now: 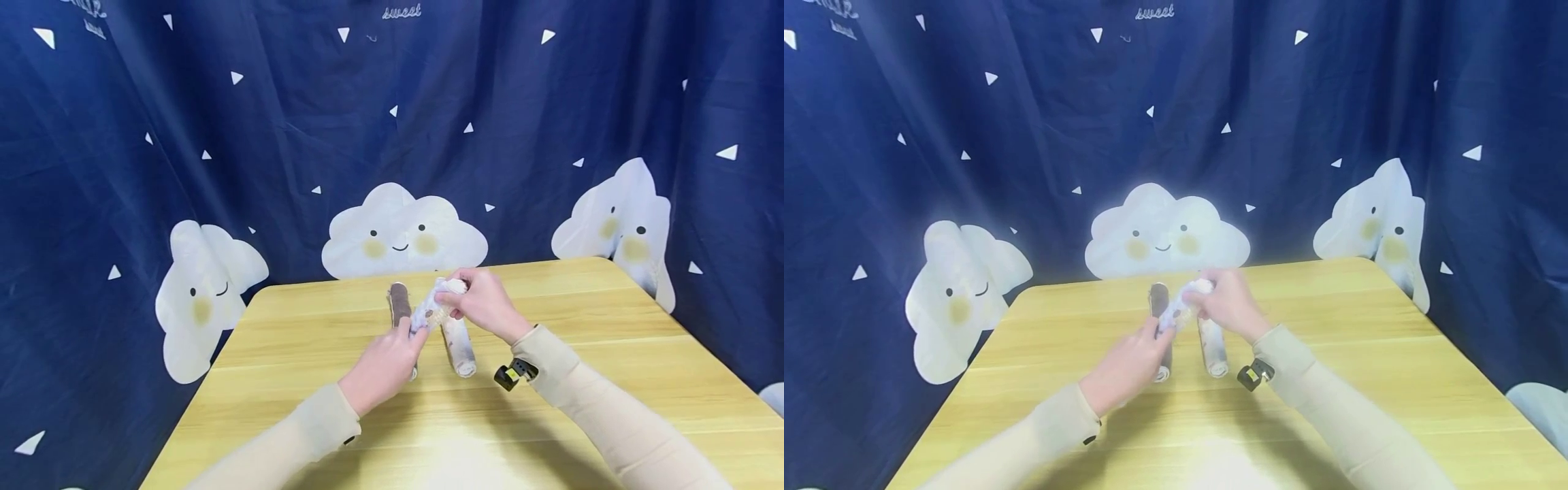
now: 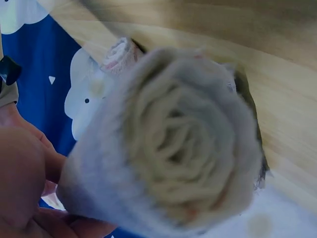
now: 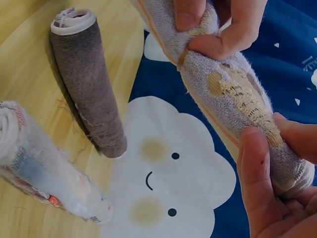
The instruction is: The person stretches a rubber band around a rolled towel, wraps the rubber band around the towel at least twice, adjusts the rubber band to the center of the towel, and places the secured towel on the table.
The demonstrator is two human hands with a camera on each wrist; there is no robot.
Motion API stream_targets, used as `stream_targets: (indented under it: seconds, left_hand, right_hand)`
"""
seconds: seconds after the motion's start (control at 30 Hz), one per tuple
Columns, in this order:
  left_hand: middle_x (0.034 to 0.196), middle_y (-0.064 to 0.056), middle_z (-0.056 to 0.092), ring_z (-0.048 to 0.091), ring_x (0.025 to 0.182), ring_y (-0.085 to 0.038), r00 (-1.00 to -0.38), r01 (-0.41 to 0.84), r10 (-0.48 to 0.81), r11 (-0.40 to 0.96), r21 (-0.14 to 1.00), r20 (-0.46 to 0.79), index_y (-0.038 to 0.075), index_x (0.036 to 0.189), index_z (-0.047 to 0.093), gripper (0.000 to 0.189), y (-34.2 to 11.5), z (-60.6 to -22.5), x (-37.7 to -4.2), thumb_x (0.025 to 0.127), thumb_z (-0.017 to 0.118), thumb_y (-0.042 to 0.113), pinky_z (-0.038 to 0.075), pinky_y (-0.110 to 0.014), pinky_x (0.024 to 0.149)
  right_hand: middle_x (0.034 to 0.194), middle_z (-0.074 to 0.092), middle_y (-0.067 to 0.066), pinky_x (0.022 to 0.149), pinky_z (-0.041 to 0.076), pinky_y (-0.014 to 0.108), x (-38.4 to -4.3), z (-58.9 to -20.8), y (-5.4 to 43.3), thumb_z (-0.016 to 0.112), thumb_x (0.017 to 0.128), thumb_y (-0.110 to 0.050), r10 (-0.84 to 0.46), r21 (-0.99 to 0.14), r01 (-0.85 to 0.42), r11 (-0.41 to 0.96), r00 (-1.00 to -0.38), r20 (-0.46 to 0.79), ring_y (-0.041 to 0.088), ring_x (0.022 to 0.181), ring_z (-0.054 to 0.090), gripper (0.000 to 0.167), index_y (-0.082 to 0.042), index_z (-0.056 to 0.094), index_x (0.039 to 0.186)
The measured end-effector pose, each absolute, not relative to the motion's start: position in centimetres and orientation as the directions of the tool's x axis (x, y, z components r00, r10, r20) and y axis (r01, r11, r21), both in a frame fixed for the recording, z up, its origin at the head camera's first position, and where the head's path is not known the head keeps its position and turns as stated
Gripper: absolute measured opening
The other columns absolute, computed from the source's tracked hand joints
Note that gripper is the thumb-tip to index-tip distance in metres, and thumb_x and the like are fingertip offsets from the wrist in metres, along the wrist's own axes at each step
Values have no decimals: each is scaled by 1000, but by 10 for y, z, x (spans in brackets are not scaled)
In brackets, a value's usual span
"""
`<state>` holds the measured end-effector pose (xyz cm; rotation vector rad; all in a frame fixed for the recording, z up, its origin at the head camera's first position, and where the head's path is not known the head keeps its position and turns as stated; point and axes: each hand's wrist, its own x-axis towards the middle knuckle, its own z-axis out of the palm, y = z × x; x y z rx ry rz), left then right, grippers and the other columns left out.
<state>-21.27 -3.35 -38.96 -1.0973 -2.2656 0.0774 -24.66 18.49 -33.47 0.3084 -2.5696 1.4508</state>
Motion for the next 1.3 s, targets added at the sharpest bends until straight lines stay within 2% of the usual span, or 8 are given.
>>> stream_targets:
  seconds: [0.27,0.43,0.57,0.8,0.9,1.03,1.17,1.3]
  left_hand:
    - [92,-10,53,57,61,-13,-452,752,744,614,-238,491,9,110,58,26,-40,-396,-218,87,69,13,48,-23,46]
    - [94,0,50,51,67,-8,-528,839,712,521,156,464,16,100,56,11,-55,-396,-223,92,61,10,47,-18,57]
    - [101,8,54,51,75,-7,-622,767,661,409,494,419,21,102,57,17,-63,-392,-224,93,57,7,49,-21,64]
    - [85,2,53,50,69,-9,-722,574,618,284,768,311,24,103,58,24,-67,-393,-226,95,53,2,46,-24,59]
    - [86,-2,56,54,71,-10,-751,516,605,286,807,266,22,107,59,24,-66,-392,-223,97,51,1,49,-25,62]
    - [89,0,59,59,77,-11,-765,524,594,350,777,248,23,111,56,24,-61,-389,-217,99,49,4,53,-27,68]
    - [86,3,59,56,75,-10,-756,605,586,458,651,291,26,115,52,16,-55,-391,-215,101,54,19,50,-26,66]
    - [102,4,65,59,81,-10,-720,687,589,538,488,365,25,122,53,26,-52,-393,-212,99,62,33,51,-24,66]
  right_hand:
    - [71,69,6,55,56,31,-249,-340,183,81,85,-21,-107,-845,-246,475,-969,222,18,56,68,19,-7,69,88]
    - [73,69,6,56,57,32,-249,-336,185,80,86,-23,-148,-868,-233,438,-971,186,19,57,67,22,-4,69,92]
    - [75,70,7,58,57,32,-251,-334,188,79,88,-28,-218,-877,-274,395,-955,200,21,59,67,26,-6,70,98]
    - [92,70,13,68,59,41,-249,-334,196,74,92,-24,-373,-919,-310,244,-905,206,27,68,68,38,-13,65,127]
    - [90,69,14,70,60,40,-250,-337,198,74,92,-22,-384,-923,-305,235,-902,200,28,69,68,43,-14,62,132]
    - [84,70,10,66,59,35,-255,-343,195,76,90,-25,-314,-911,-294,289,-928,201,24,66,69,37,-10,67,123]
    - [79,70,7,62,58,32,-256,-344,188,75,91,-25,-223,-907,-271,321,-953,206,19,62,67,29,-4,70,110]
    - [78,69,8,60,58,31,-255,-343,186,76,90,-24,-180,-906,-268,326,-959,219,17,61,66,30,-1,70,108]
